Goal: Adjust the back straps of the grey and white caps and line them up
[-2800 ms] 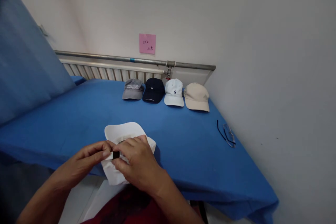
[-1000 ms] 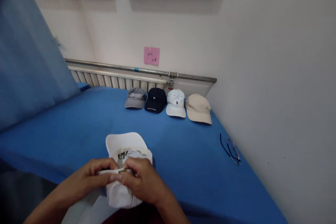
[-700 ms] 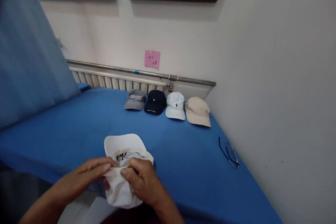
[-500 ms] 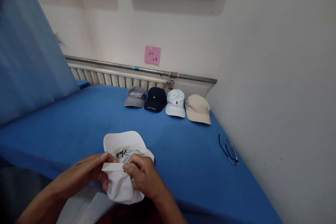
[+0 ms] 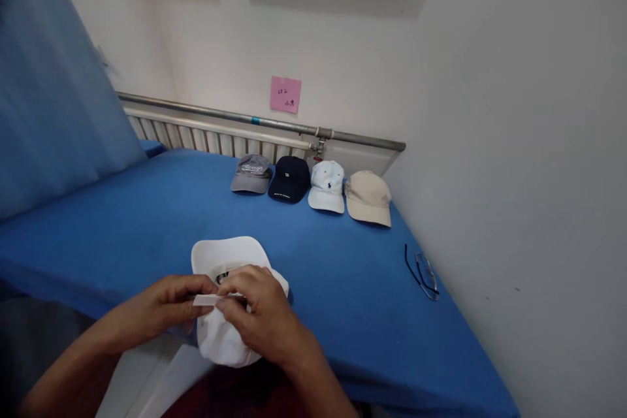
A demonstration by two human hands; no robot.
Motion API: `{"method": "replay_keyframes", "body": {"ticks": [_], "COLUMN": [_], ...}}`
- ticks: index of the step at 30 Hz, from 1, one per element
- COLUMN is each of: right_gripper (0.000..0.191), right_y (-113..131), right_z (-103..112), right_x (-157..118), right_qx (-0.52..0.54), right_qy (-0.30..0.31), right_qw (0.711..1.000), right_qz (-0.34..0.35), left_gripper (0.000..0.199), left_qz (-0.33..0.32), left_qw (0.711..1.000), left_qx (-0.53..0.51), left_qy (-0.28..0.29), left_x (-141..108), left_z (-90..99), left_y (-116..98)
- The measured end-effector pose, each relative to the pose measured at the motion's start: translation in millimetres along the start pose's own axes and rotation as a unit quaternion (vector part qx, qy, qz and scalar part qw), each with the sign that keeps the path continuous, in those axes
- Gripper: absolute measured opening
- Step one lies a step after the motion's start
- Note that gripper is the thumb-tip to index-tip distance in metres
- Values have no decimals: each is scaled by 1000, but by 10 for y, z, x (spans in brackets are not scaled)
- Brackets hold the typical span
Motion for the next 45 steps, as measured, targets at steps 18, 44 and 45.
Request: {"method": "replay_keyframes", "body": {"ticks": [18,44,45], "right_gripper": [12,15,14], "right_y": [-512,-591,-582], "right_z": [16,-22,-24], "right_x": [-83,-18,-6], "right_qx": [421,454,438], "right_qy": [-108,-77,-71], "right_qw": [852,834,842], "right_qz": [-292,-302,-307], "left_gripper": [24,32,32], "left_qz": [20,71,74], "left_qw": [998,995,995], "left_qx": [24,4,7], "left_qy": [54,77,73], "left_x": [165,275,286], "left_z": [129,38,34], "left_y": [107,39,44]}}
Point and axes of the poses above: each hand's wrist, its own x-axis towards the middle knuckle, its own z-axis out of the back of the hand, y = z × x, the point moved 2 cm from there along x, towards the middle knuckle, and after that the axes turned 13 degrees about -y, right-handed, at the moved point
